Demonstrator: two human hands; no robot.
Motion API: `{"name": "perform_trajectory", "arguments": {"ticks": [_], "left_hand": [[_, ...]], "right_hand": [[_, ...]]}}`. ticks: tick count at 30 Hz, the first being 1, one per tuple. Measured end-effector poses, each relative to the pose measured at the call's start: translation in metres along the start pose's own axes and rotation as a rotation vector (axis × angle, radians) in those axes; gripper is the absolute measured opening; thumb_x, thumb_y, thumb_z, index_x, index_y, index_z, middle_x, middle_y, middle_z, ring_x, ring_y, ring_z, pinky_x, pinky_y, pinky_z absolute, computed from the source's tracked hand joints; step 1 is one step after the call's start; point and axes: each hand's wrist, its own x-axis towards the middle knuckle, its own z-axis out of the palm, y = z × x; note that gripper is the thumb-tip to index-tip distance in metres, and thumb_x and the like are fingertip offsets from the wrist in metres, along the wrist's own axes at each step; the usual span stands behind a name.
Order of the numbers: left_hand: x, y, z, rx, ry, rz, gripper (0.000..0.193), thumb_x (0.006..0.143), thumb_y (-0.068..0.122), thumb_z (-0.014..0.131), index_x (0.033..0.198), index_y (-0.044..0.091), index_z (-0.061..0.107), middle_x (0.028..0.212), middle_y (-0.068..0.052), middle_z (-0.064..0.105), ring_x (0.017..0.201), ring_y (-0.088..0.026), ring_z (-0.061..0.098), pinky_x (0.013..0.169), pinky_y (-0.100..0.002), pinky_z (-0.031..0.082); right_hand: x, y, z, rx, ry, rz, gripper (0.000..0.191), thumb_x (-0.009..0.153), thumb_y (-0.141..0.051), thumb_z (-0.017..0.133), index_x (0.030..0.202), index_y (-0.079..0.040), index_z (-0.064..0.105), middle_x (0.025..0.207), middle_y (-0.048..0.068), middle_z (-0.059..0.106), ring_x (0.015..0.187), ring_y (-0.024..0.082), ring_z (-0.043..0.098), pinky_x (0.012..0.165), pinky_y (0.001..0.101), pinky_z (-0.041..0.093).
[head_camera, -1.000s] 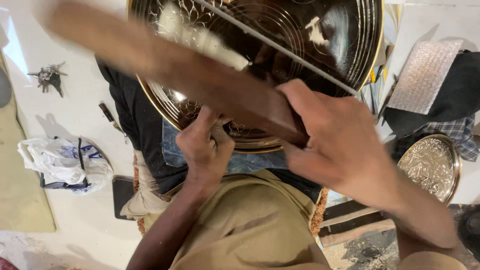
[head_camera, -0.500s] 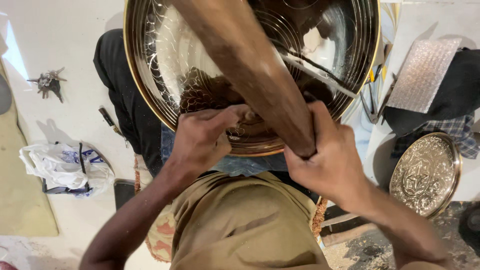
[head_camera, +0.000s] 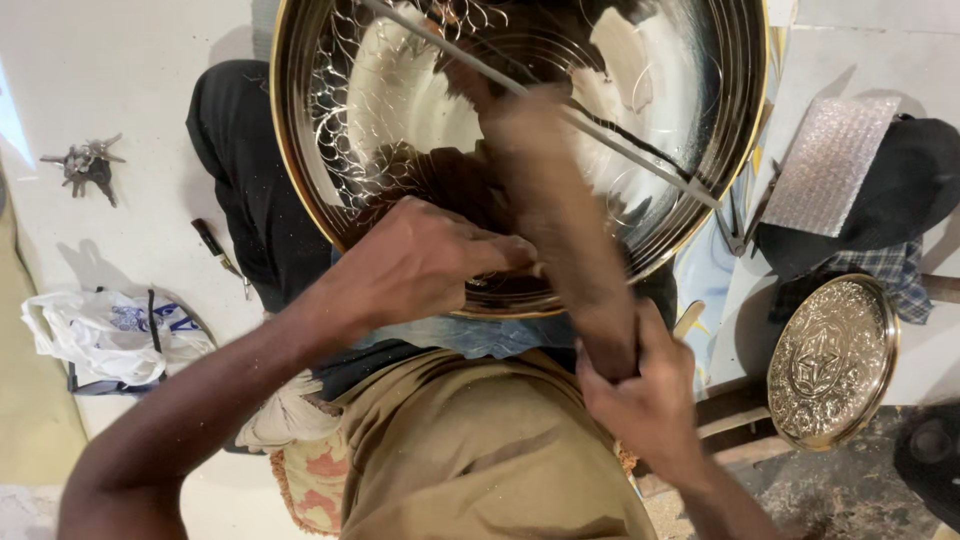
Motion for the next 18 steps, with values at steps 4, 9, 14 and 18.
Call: {"name": "perform_trajectory", "arguments": {"ticks": [4, 9, 14, 18], "left_hand": [[0.013, -0.009, -0.008, 0.037, -0.549, -0.208, 0.061, 0.088, -0.005, 0.052, 0.136, 0.032, 0.064, 0.077, -0.009, 0.072, 0.065, -0.022, 0.071, 0.066, -0.036, 0.06], [0.012, -0.019, -0.011, -0.013, -0.297, 0.159, 0.049, 0.071, 0.002, 0.068, 0.117, 0.018, 0.075, 0.069, -0.009, 0.072, 0.065, -0.031, 0.069, 0.06, -0.046, 0.054], [0.003, -0.025, -0.011, -0.156, -0.101, 0.022, 0.044, 0.084, -0.005, 0.059, 0.116, 0.02, 0.075, 0.081, -0.003, 0.076, 0.059, -0.023, 0.065, 0.053, -0.04, 0.048], [-0.007, -0.008, -0.008, -0.617, 0.621, -0.165, 0.038, 0.095, -0.015, 0.049, 0.117, 0.006, 0.071, 0.104, -0.013, 0.078, 0.09, -0.014, 0.08, 0.075, -0.027, 0.065]], "right_hand": [[-0.015, -0.002, 0.016, 0.014, 0.047, 0.144, 0.033, 0.078, -0.007, 0.078, 0.104, 0.002, 0.06, 0.072, 0.02, 0.066, 0.069, 0.03, 0.067, 0.061, 0.0346, 0.053], [-0.03, 0.006, 0.035, 0.143, 0.23, 0.128, 0.035, 0.078, -0.007, 0.079, 0.108, 0.0, 0.061, 0.079, 0.014, 0.072, 0.07, 0.018, 0.07, 0.065, 0.0301, 0.056], [-0.043, 0.015, 0.043, 0.039, 0.162, 0.193, 0.031, 0.075, -0.002, 0.083, 0.098, 0.002, 0.063, 0.076, 0.007, 0.072, 0.067, 0.01, 0.07, 0.061, 0.0284, 0.055], [-0.037, 0.015, 0.044, 0.387, 0.281, 0.131, 0.031, 0.079, 0.003, 0.081, 0.105, 0.003, 0.064, 0.078, 0.001, 0.065, 0.07, 0.007, 0.06, 0.065, 0.0245, 0.051]]}}
